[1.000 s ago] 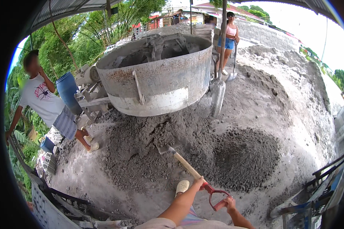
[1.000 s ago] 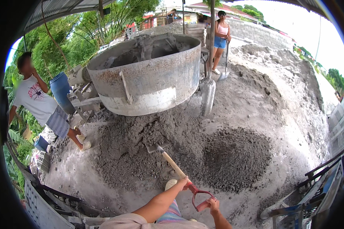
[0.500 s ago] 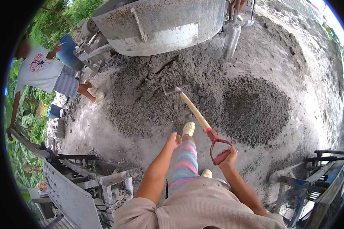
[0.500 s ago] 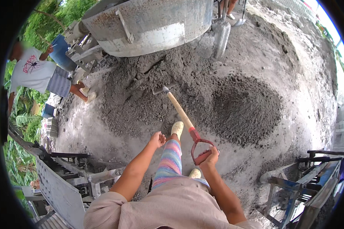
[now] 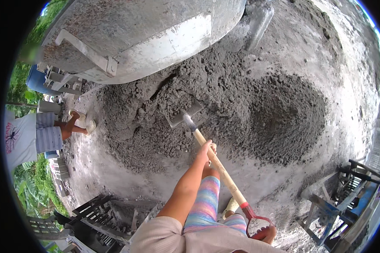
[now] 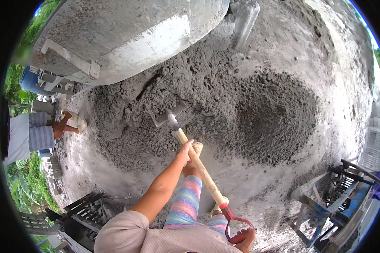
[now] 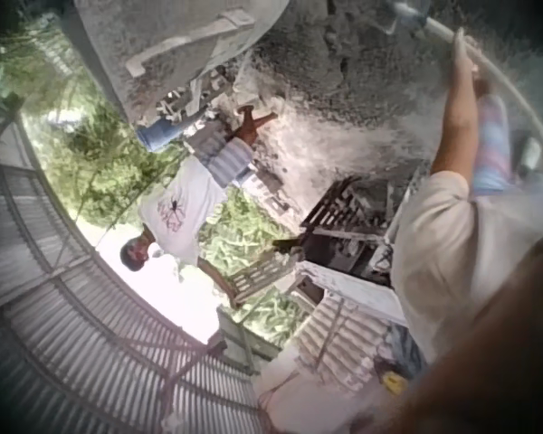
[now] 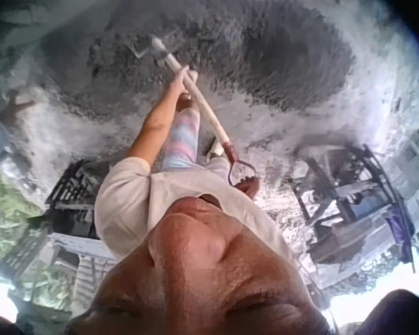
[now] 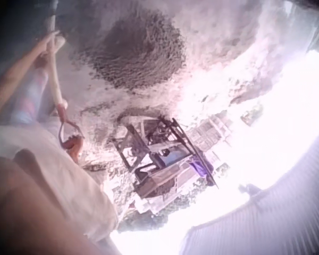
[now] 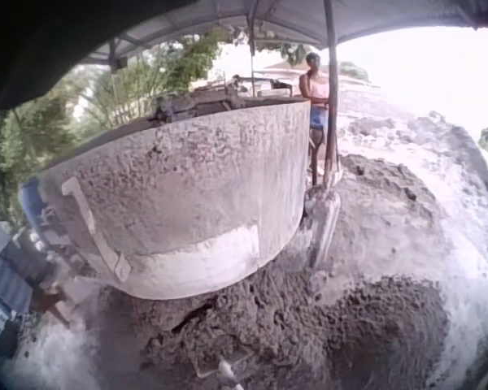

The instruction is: The person uses a shovel to repeatedly mix a pile of wet concrete on the ground. They turn and fold the material to blend it, then scoop portions into a nearby metal hopper. Other people are present nearby, but the camera wearer performs the mixing and loading actions.

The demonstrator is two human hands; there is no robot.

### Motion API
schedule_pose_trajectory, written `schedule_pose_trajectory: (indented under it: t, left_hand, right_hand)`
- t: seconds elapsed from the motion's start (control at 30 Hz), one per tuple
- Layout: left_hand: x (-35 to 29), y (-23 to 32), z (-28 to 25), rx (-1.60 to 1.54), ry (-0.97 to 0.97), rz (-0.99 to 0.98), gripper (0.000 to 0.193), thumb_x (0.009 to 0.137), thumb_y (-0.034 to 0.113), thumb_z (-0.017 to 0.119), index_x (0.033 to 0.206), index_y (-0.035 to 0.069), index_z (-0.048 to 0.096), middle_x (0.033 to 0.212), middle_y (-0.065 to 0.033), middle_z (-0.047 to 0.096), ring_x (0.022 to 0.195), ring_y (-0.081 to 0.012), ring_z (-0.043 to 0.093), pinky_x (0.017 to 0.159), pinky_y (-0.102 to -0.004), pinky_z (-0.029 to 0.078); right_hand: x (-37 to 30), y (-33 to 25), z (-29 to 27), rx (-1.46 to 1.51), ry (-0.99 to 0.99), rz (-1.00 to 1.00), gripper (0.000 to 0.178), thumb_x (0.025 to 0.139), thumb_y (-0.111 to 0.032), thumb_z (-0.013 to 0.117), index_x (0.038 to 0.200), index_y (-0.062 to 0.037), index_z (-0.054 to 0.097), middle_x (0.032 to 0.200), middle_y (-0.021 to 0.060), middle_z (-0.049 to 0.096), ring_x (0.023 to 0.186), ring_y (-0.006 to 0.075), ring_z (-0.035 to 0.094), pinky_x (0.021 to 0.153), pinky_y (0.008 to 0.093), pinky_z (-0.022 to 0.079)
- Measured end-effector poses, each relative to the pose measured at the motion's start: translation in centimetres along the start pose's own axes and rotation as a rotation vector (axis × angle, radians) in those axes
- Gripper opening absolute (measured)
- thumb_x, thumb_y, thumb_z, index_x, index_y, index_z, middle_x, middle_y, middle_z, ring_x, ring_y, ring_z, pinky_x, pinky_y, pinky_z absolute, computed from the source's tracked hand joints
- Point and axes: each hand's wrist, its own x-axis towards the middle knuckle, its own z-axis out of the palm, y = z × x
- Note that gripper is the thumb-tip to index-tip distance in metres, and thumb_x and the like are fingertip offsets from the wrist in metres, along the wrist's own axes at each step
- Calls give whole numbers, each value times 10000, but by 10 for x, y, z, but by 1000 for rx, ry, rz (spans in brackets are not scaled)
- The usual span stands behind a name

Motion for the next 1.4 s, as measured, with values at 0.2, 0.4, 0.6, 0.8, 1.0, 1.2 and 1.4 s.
schedule_pose_trajectory:
  t: [0.2, 0.4, 0.6, 0.8, 1.0, 1.2, 1.4]
  left_hand:
    - [69, 10, -35, -35, 32, -2, 225, 728, 307, 631, 704, 137, 485, 545, -9, 491, 471, -177, 498, 480, -325, 432]
    - [121, -12, -27, 9, 234, 3, 229, 677, 263, 665, 782, 109, 532, 623, -1, 472, 558, -138, 483, 563, -285, 431]
    - [117, -30, -30, 139, 224, 50, 208, 667, 254, 636, 716, 106, 499, 636, -5, 478, 610, -152, 488, 595, -284, 421]
    - [79, -113, -41, 272, 240, -55, 187, 689, 222, 620, 726, 93, 489, 644, -24, 483, 589, -163, 503, 596, -290, 430]
    - [-7, -147, 58, 177, 226, -105, 241, 687, 161, 655, 843, 96, 483, 726, -39, 507, 658, -191, 514, 639, -371, 435]
    - [63, -188, 76, 211, 427, -87, 125, 692, 136, 611, 678, 130, 487, 621, 3, 495, 583, -173, 518, 637, -374, 437]
    - [53, -219, 209, 378, 152, -40, 151, 671, 164, 625, 672, 130, 479, 640, -11, 495, 594, -176, 507, 594, -355, 432]
  right_hand:
    - [100, 50, 18, -32, 372, 174, 585, 712, -642, 430, 675, -59, 473, 541, 40, 427, 459, 179, 434, 421, 316, 366]
    - [180, 75, 26, -12, 302, 181, 469, 756, -507, 448, 585, -72, 422, 444, 23, 363, 346, 171, 367, 331, 302, 320]
    - [191, 69, 8, -9, 283, 249, 408, 733, -462, 458, 599, -78, 425, 490, 44, 396, 388, 186, 391, 354, 320, 339]
    - [200, 34, -78, -62, 272, 288, 437, 750, -485, 441, 566, -92, 391, 463, 24, 358, 385, 170, 370, 375, 313, 340]
    - [211, 0, -138, 97, 318, 255, 406, 768, -440, 457, 544, -108, 388, 446, 5, 337, 357, 149, 332, 340, 304, 300]
    - [276, 33, -186, 64, 289, 297, 419, 765, -485, 456, 605, -98, 434, 452, 36, 382, 364, 165, 387, 334, 304, 331]
    - [307, 55, -210, 409, 279, 360, 421, 781, -487, 432, 599, -107, 421, 476, 31, 391, 387, 169, 389, 355, 314, 338]
